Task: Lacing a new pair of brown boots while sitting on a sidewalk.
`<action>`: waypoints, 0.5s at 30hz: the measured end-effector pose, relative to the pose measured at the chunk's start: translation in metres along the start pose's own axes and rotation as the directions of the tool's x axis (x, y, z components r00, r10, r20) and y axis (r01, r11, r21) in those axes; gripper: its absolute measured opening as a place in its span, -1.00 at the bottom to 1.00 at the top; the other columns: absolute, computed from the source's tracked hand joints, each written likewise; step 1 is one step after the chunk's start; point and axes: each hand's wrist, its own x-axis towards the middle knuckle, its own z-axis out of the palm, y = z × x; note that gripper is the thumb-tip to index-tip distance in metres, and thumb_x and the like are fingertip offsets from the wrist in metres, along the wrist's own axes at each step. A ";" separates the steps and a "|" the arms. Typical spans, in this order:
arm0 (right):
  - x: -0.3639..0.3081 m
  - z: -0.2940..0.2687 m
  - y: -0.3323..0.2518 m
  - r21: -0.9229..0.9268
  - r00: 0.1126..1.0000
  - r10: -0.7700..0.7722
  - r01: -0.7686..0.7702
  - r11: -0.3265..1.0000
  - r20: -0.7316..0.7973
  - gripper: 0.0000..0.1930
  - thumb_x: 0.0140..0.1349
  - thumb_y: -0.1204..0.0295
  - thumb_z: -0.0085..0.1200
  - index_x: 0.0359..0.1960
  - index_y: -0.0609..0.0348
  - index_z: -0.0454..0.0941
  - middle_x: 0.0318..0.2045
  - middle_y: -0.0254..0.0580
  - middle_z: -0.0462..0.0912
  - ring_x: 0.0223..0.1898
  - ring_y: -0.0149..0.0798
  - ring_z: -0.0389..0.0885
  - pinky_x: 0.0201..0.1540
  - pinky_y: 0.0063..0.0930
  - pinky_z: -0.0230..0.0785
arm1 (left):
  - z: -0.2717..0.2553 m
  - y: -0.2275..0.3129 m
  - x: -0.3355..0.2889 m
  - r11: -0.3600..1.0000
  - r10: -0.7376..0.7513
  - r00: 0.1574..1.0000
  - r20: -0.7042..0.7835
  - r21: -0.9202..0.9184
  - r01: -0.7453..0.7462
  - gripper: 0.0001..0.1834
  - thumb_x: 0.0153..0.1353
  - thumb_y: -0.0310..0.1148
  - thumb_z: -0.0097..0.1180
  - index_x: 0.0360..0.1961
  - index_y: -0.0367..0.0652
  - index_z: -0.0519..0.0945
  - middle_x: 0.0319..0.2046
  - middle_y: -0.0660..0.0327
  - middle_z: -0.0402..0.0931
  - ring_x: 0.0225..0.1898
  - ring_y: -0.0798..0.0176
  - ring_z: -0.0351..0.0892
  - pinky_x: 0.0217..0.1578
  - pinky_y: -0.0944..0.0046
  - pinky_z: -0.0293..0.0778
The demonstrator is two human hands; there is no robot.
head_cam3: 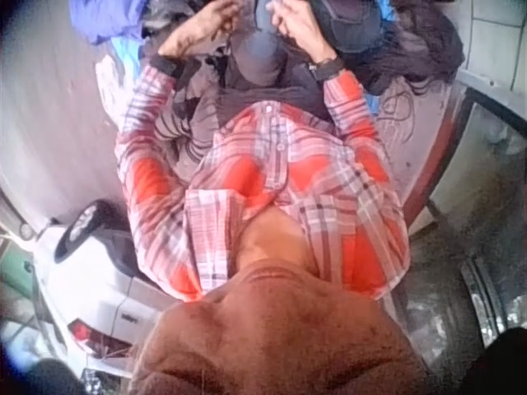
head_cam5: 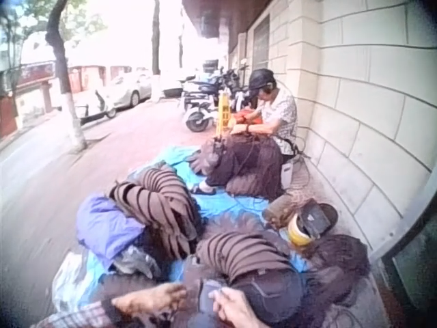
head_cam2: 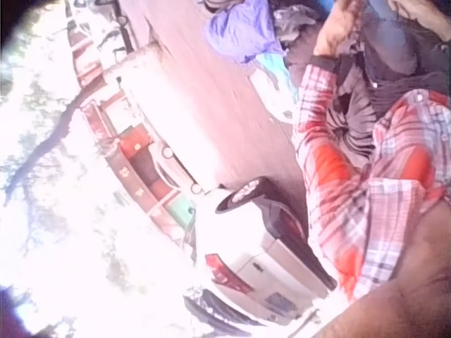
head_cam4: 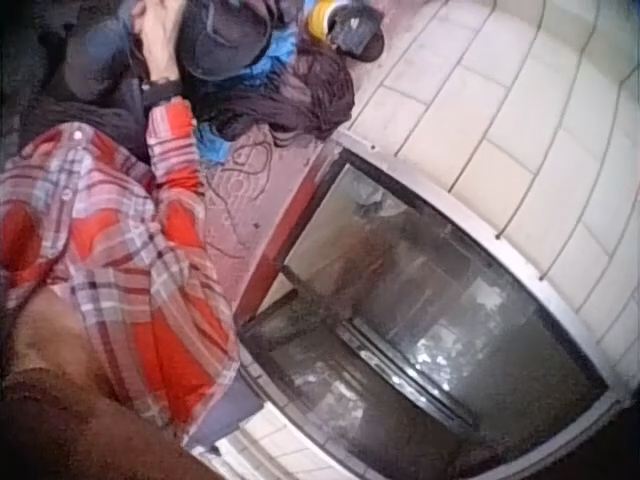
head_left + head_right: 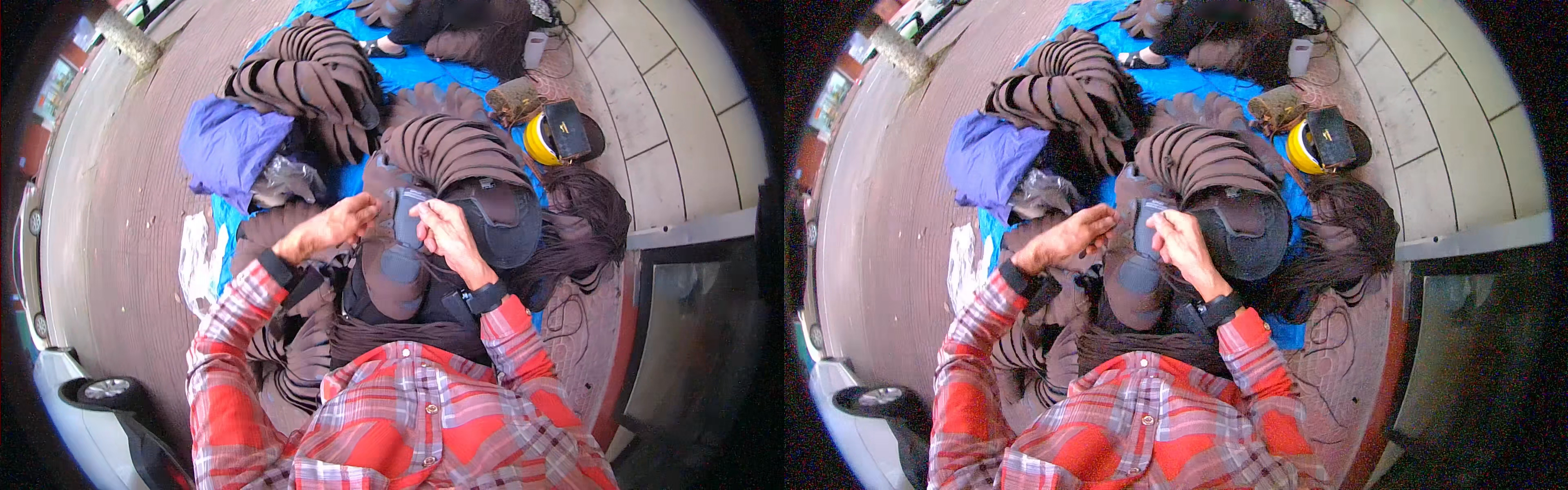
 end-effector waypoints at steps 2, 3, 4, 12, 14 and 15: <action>0.009 0.017 0.012 -0.127 0.999 -0.034 0.033 0.991 -0.006 -0.70 0.28 0.28 -0.17 -0.34 0.28 0.51 -0.67 -0.24 0.48 -0.69 -0.40 0.43 -0.64 -0.53 0.24 | 0.001 -0.023 -0.011 0.991 -0.131 0.991 0.000 0.000 0.131 -0.76 0.30 -0.30 -0.12 -0.09 -0.17 0.44 -0.51 0.34 0.32 -0.53 0.42 0.28 -0.54 0.39 0.22; 0.014 0.023 0.019 -0.246 0.996 -0.082 0.075 0.966 -0.019 -0.71 0.26 0.31 -0.16 -0.35 0.31 0.50 -0.67 -0.14 0.50 -0.67 -0.27 0.47 -0.59 -0.41 0.30 | 0.005 -0.033 -0.013 0.991 -0.133 0.991 -0.005 -0.009 0.133 -0.76 0.30 -0.30 -0.12 -0.09 -0.17 0.44 -0.51 0.34 0.32 -0.53 0.42 0.28 -0.54 0.39 0.22; 0.018 0.025 0.024 -0.552 0.989 -0.148 0.110 0.827 -0.025 -0.75 0.19 0.38 -0.12 -0.35 0.37 0.48 -0.62 0.10 0.53 -0.56 0.06 0.52 -0.43 -0.19 0.35 | 0.012 -0.042 -0.014 0.950 0.193 0.968 -0.161 0.275 -0.144 -0.75 0.31 -0.30 -0.14 -0.08 -0.16 0.46 -0.51 0.35 0.31 -0.53 0.45 0.28 -0.53 0.41 0.23; -0.002 0.028 0.011 -0.420 0.975 0.204 -0.148 0.895 0.091 -0.76 0.20 0.38 -0.08 -0.22 0.33 0.47 -0.68 -0.08 0.52 -0.78 -0.26 0.41 -0.72 -0.37 0.22 | 0.025 -0.038 -0.031 0.988 -0.041 0.982 -0.183 -0.152 0.013 -0.73 0.21 -0.44 -0.04 -0.08 -0.26 0.49 -0.48 0.12 0.45 -0.47 0.15 0.41 -0.41 0.25 0.38; -0.003 0.025 0.008 -0.230 0.953 0.245 -0.201 0.952 0.180 -0.72 0.24 0.33 -0.10 -0.13 0.26 0.45 -0.72 -0.29 0.46 -0.84 -0.53 0.27 -0.83 -0.61 0.04 | 0.034 -0.046 -0.022 0.971 0.215 0.920 -0.328 0.169 -0.167 -0.76 0.19 -0.44 -0.02 -0.12 -0.25 0.51 -0.49 0.10 0.46 -0.44 0.09 0.42 -0.39 0.23 0.38; -0.003 0.022 0.010 -0.231 0.953 0.246 -0.202 0.952 0.180 -0.72 0.24 0.33 -0.10 -0.13 0.26 0.45 -0.72 -0.29 0.46 -0.84 -0.53 0.27 -0.83 -0.61 0.04 | 0.038 -0.049 -0.018 0.826 0.484 0.792 -0.372 0.493 -0.273 -0.78 0.17 -0.44 0.00 -0.16 -0.24 0.53 -0.50 0.08 0.47 -0.42 0.03 0.43 -0.37 0.21 0.39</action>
